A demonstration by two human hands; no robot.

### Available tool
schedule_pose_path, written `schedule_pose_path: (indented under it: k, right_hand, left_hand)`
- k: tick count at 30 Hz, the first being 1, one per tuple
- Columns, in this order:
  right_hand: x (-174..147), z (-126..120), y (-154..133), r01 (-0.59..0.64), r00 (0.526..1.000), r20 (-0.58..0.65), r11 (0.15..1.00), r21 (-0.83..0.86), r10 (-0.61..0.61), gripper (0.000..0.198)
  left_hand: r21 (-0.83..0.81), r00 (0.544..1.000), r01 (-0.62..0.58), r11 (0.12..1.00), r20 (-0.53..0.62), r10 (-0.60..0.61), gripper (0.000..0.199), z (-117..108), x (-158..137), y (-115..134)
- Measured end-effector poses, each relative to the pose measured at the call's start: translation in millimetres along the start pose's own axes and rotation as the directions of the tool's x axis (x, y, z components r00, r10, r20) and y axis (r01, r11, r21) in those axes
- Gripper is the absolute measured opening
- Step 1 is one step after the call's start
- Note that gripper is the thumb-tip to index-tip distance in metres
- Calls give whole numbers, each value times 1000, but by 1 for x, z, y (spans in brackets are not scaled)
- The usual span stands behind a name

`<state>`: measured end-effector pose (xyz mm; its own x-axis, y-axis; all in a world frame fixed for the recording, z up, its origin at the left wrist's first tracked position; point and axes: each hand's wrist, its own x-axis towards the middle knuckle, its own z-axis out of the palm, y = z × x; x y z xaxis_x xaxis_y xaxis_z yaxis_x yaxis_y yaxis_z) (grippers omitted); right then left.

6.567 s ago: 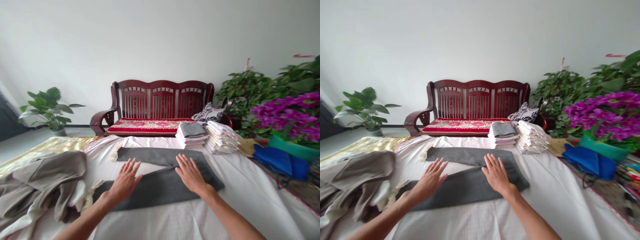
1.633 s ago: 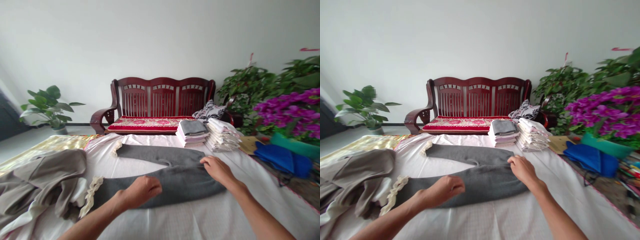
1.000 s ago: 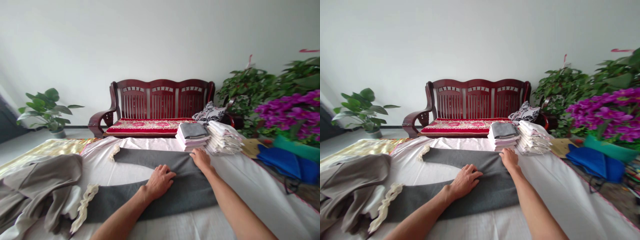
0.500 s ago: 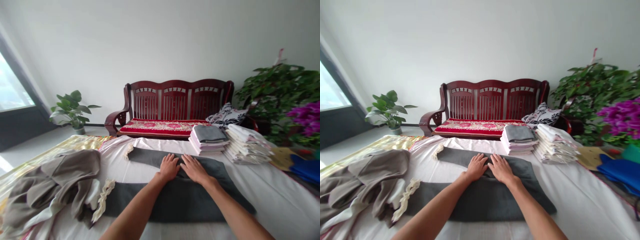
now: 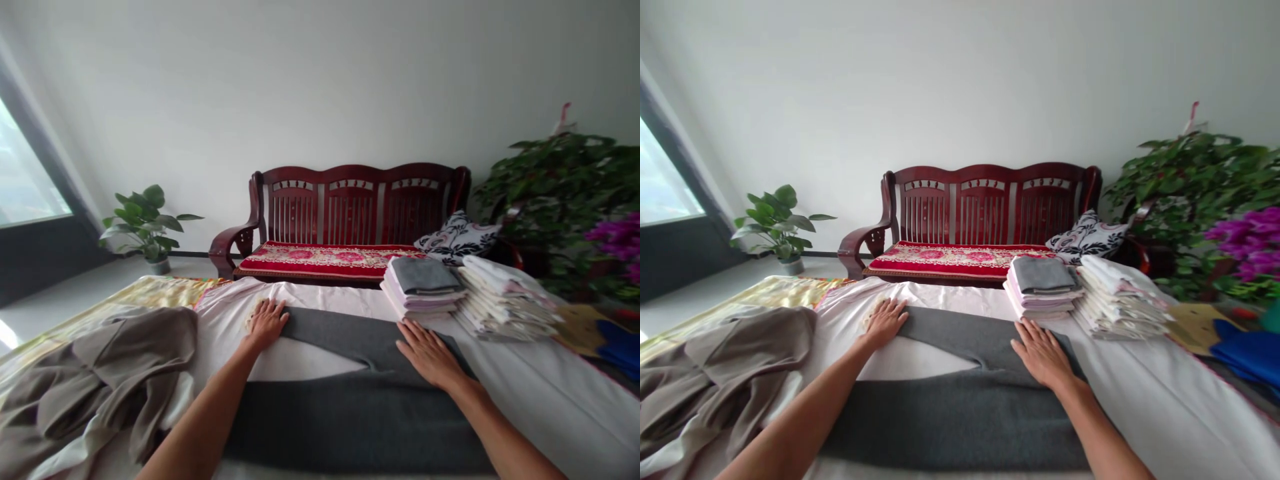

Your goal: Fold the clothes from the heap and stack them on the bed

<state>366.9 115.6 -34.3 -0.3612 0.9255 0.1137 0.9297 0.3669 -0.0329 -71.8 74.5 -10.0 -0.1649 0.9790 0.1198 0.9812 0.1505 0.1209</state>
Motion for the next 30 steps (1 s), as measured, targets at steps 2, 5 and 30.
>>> schedule_pose_path:
  k: [2,5,30]
  right_hand:
    - [0,1,-2,-15,1000,-3,1000,-1,15,62]
    - [-2,-1,-4,-24,1000,-16,1000,10,24,59]
    - [-154,-28,-46,232,968,-119,970,75,-222,55]
  left_hand:
    - [3,1000,10,1000,1,-10,53,-3,0,0]
    - [-5,999,34,999,10,-34,52,-7,-5,12]
    - [124,845,-510,851,-115,523,60,11,-189,1]
